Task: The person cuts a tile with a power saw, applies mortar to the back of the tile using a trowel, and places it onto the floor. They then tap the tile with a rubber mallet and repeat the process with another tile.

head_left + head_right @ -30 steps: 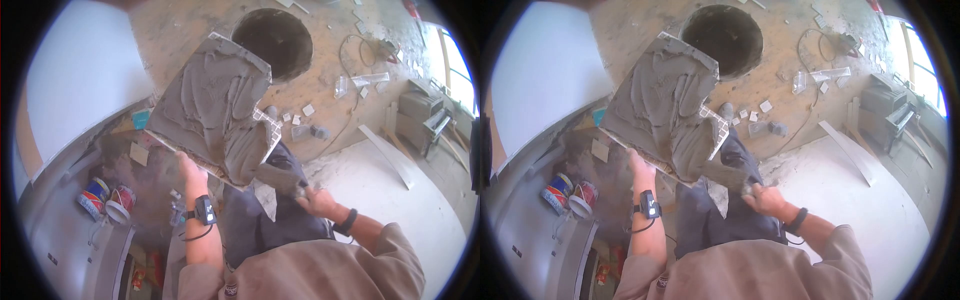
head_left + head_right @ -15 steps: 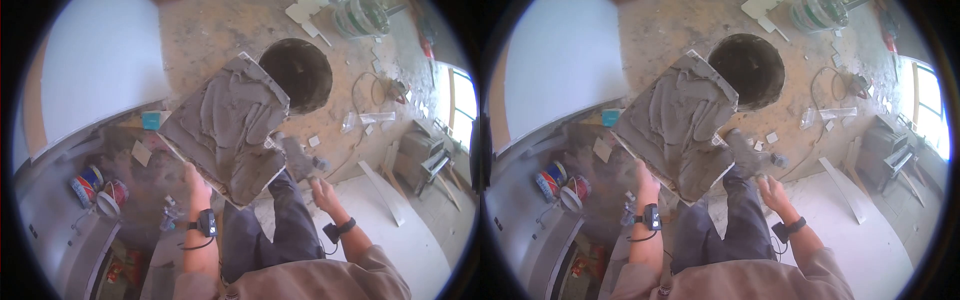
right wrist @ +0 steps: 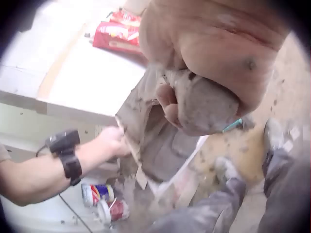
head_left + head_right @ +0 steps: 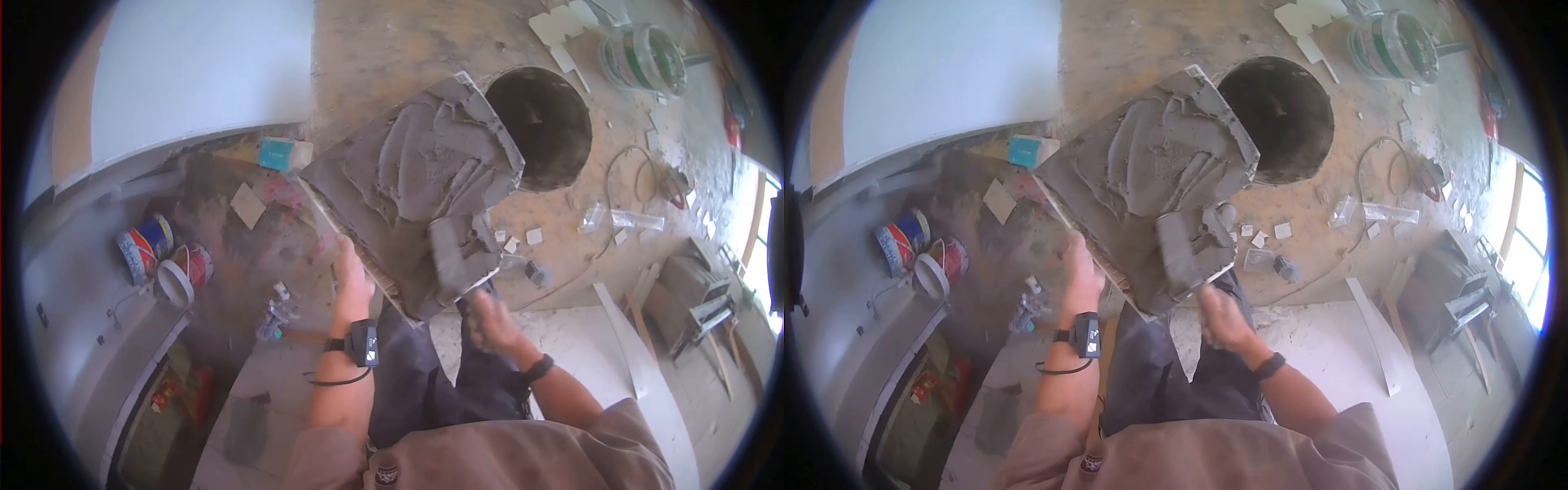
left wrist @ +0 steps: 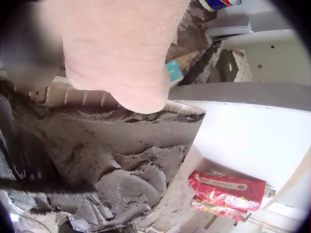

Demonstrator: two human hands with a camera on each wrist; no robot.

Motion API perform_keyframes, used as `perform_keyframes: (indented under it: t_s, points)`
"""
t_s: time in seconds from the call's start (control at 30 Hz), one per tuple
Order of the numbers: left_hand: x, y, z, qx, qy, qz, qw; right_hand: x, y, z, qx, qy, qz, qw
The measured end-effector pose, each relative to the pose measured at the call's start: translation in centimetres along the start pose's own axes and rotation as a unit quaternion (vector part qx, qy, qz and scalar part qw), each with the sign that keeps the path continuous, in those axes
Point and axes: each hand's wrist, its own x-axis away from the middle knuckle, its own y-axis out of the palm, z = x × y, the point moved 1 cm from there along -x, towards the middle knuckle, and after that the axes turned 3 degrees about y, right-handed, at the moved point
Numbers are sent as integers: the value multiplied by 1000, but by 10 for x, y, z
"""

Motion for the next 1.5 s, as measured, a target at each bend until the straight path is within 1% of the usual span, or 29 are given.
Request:
perform_keyframes:
  t_s: [0.03, 0.13, 0.17, 0.2, 0.23, 0.27, 0.33, 0.37, 0.43, 0.47, 0.57, 0.67, 0.73, 0.8, 0.83, 0.87, 0.93, 0.97, 1.0, 1.03, 1.1, 1.13, 1.2, 1.23, 1.27, 1.3, 1.37, 1.4, 1.5]
  points:
    - [4, 3, 4, -10, 6, 23, 1000, -3, 11, -3, 32, 11, -27, 999]
    - [22, 12, 22, -9, 6, -16, 1000, -5, 9, 2, 166, -32, -53, 984]
    - [23, 13, 24, -6, 6, -29, 1000, -12, -6, 7, 269, -140, -44, 952]
    - [23, 13, 26, -1, 7, -41, 999, -24, -29, 12, 367, -246, -36, 896]
    - [23, 10, 28, 4, 8, -51, 999, -30, -45, 15, 457, -346, -30, 819]
    - [25, 9, 30, 7, 5, -52, 999, -15, -51, -6, 542, -267, -29, 796]
    - [26, 8, 31, 12, -3, -54, 998, -5, -54, -47, 693, -311, -15, 650]
    - [19, 4, 23, 31, -18, -68, 997, -10, -54, -66, 757, -331, -8, 564]
    - [-4, -8, 7, 70, -41, -92, 992, -35, -50, -103, 766, -419, 4, 487]
    - [-8, -10, 6, 59, -41, -83, 994, -47, -43, -121, 765, -463, 9, 447]
    - [-22, -16, 1, 36, -39, -71, 996, -69, -21, -169, 766, -441, 42, 466]
    - [-46, -23, -13, 47, -10, -89, 995, -83, 6, -206, 749, -453, 57, 480]
    - [-57, -28, -21, 55, 15, -101, 993, -92, 25, -224, 720, -433, 75, 537]
    - [-58, -32, -24, 63, 7, -109, 992, -100, 42, -233, 689, -405, 97, 593]
    - [-58, -30, -24, 65, 1, -115, 991, -107, 49, -233, 673, -388, 112, 620]
    - [-48, -24, -13, 62, -15, -102, 993, -114, 51, -232, 655, -371, 127, 646]
    - [-26, -17, 6, 53, -49, -76, 994, -129, 41, -203, 638, -410, 41, 650]
    - [-26, -17, 4, 64, -43, -85, 993, -124, 41, -190, 627, -429, 0, 651]
    - [-26, -16, 3, 76, -34, -95, 992, -113, 32, -178, 620, -327, -17, 713]
    - [-28, -17, 1, 88, -26, -104, 990, -93, 27, -165, 602, -221, -35, 766]
    - [-34, -22, -6, 83, -31, -97, 991, -49, 15, -139, 604, -230, -63, 761]
    - [-36, -23, -8, 81, -33, -94, 992, -35, 13, -133, 658, -207, -53, 722]
    - [-31, -26, -7, 94, -12, -131, 987, -15, 8, -130, 753, -156, -21, 638]
    - [-27, -23, -3, 99, -1, -153, 983, -20, 4, -132, 747, -193, 26, 635]
    - [-21, -20, 4, 90, -28, -123, 988, -33, 1, -133, 739, -229, 71, 630]
    - [-19, -19, 5, 89, -21, -119, 989, -45, -2, -135, 727, -265, 116, 623]
    - [-14, -15, 7, 86, -6, -110, 990, -62, -12, -157, 640, -250, 217, 694]
    - [-10, -11, 9, 88, -17, -101, 991, -67, -20, -161, 591, -240, 265, 723]
    - [8, 1, 21, 73, 13, -79, 994, -77, -49, -135, 469, -207, 305, 802]
